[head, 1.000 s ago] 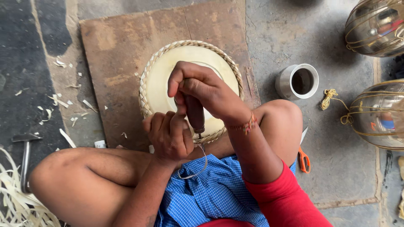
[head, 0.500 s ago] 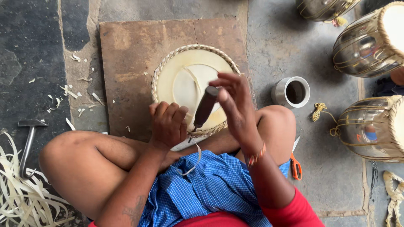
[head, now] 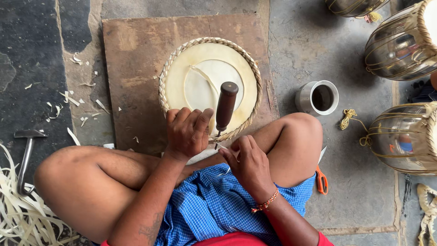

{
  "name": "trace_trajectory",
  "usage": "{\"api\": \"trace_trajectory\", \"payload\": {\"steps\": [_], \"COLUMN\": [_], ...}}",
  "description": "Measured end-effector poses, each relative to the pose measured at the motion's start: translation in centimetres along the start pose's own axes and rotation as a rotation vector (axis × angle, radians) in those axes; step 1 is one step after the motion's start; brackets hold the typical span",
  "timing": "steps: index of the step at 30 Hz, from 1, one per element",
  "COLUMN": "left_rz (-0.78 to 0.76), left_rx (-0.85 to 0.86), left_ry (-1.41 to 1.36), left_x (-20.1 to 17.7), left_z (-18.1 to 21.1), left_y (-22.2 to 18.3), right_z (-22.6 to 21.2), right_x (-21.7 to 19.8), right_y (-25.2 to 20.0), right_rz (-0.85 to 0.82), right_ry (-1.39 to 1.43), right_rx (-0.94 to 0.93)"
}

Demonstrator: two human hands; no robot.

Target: The person works on the top of a drum, using a wooden-handled metal tool to tuck strips of material into the braided edge and pulling them through to secure the drumhead.

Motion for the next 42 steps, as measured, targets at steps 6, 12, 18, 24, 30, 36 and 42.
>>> {"api": "trace_trajectory", "payload": {"steps": [6, 12, 18, 24, 30, 36, 42], "left_rz": [0.016, 0.042, 0.028, -0.331, -0.391, -0.252, -0.446], "left_rx": [-0.005, -0.048, -0.204, -0.496, -0.843, -0.766, -0.853], "left_ry": [0.016, 0.032, -0.136, -0.331, -1.254, -1.744, -1.703], "left_x": [0.8, -0.9, -3.6, -1.6, 4.7, 5.0, 4.3], "left_z": [-0.6, -0.5, 0.1, 2.4, 1.1, 0.5, 0.0], "left_y": [-0.2, 0.2, -1.7, -5.1, -9.4, -10.0, -10.0], "right_z": [0.1, -1.8, -0.3, 1.0, 3.3, 6.1, 2.9], "right_x": [3.3, 5.7, 6.9, 9.0, 11.4, 8.5, 4.7], "right_y": [0.8, 0.9, -1.6, -1.5, -1.3, -0.4, 0.1], "right_rz": [-0.14, -0.17, -0.451, -0.802, -0.985, -0.767, -0.331], "right_ry": [-0.117, -0.132, 0.416, 0.936, 1.272, 1.187, 0.371], "right_rx": [-0.095, -0.305, -0.217, -0.097, 0.097, 0.126, -0.116]}}
Point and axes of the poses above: each hand's wrist, its own y-axis towards the middle knuckle, its own x-axis out of the palm, z = x × y, the point moved 5 cm from there along y, towards the middle knuckle, and after that the axes turned 15 degrees about -z, right-handed, at the moved point
